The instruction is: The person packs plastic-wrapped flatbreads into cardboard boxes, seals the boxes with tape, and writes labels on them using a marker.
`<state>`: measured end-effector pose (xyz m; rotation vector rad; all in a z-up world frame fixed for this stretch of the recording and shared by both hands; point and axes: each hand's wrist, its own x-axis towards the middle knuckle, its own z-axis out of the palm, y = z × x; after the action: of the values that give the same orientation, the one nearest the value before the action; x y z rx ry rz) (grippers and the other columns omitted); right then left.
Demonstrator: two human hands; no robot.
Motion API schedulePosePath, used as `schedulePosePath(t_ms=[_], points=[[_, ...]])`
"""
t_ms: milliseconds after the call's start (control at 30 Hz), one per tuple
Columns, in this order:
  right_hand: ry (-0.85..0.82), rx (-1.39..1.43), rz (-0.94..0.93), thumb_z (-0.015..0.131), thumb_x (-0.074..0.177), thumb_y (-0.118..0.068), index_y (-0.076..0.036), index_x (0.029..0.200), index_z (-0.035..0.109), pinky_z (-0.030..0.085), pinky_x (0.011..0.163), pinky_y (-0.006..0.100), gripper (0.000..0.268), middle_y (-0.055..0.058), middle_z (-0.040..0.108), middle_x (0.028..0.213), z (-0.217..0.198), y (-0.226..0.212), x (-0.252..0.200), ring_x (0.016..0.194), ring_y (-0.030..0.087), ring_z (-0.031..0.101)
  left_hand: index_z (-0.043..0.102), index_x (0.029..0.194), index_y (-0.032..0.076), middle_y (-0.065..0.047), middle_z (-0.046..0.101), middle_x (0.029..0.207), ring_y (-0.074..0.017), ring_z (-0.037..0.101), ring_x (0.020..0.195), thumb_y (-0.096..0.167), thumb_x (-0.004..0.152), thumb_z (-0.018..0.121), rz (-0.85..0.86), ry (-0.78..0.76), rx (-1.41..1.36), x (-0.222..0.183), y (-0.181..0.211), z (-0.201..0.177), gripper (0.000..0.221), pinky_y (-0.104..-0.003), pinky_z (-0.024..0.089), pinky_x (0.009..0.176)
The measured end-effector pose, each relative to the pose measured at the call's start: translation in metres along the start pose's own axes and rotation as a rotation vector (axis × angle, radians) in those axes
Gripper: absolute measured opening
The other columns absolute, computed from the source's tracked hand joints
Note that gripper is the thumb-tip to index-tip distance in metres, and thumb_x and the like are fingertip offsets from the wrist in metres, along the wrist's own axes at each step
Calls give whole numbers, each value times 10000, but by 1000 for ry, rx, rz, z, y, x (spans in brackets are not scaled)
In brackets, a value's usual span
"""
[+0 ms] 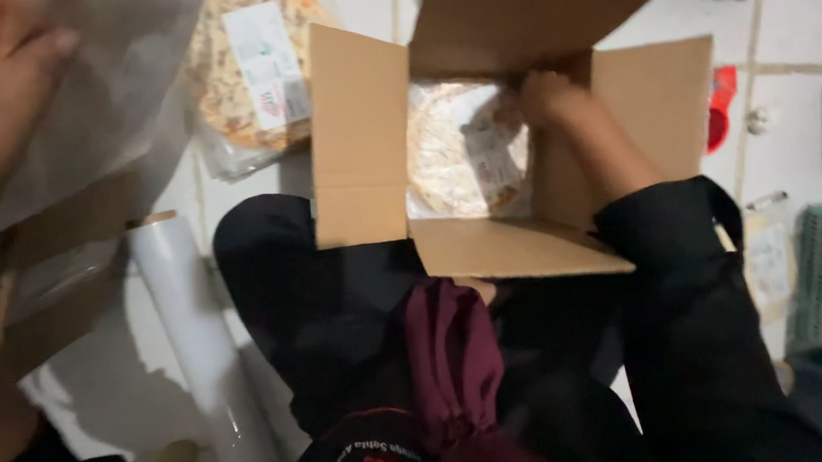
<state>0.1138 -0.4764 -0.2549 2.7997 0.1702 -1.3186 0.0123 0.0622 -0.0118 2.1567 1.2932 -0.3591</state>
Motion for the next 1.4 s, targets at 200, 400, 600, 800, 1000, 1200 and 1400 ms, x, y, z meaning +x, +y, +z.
schedulePosePath(t_ms=[200, 400, 600, 800, 1000, 1200, 1400], points=[[132, -160, -130, 695, 684, -885, 73, 1359, 588, 452, 1068, 461, 1176, 319, 580, 1363, 27, -24, -5, 1269, 435, 561, 621, 1242, -74, -257, 688, 1040, -361, 675, 894, 606, 981, 697, 544, 166, 415, 15, 3, -7, 732, -440, 534, 836], [226, 270, -109, 954, 575, -611, 62, 1376, 545, 457, 1041, 428, 1123, 308, 596, 1322, -23, -27, -54, 1225, 421, 565, 533, 1377, 1, -129, 732, 1237, -245, 736, 1166, 42, 795, 881, 506, -301, -970, 59, -10, 98, 679, -339, 594, 1034], [340, 397, -176, 953, 621, -504, 29, 1376, 603, 519, 985, 436, 989, 264, 667, 1285, -62, -4, -113, 1173, 380, 650, 630, 1343, -15, -115, 749, 1202, -225, 724, 1094, 72, 834, 877, 305, -306, -919, 109, -52, 185, 572, -317, 558, 950], [596, 447, -456, 822, 797, -184, 107, 1308, 565, 620, 866, 404, 642, 265, 671, 1185, -119, 43, -260, 1077, 356, 707, 613, 1364, -56, -129, 731, 1276, -245, 716, 1137, 178, 934, 885, 533, -158, -690, 129, -69, 198, 560, -350, 569, 981], [536, 465, -607, 751, 913, -146, 98, 1279, 552, 564, 956, 386, 483, 235, 667, 1187, -132, 67, -281, 1111, 286, 701, 326, 1471, -121, -304, 436, 1424, -356, 524, 1272, 134, 899, 948, 728, 53, -562, 152, -85, 212, 883, -383, 479, 1038], [148, 806, -378, 864, 784, -179, 8, 1300, 623, 531, 791, 344, 600, 92, 709, 1135, -65, 28, -138, 955, 180, 656, 690, 1252, 36, -148, 610, 1301, -338, 555, 1168, 279, 869, 907, 564, 266, -184, 159, -85, 217, 503, -338, 516, 972], [-31, 993, -334, 892, 814, -266, 31, 1397, 510, 528, 979, 348, 758, 132, 678, 1256, -11, 11, -44, 1147, 217, 658, 754, 1100, 37, -47, 779, 997, -185, 761, 930, 123, 983, 710, 897, 372, -488, 181, -90, 212, 151, -325, 577, 874]])
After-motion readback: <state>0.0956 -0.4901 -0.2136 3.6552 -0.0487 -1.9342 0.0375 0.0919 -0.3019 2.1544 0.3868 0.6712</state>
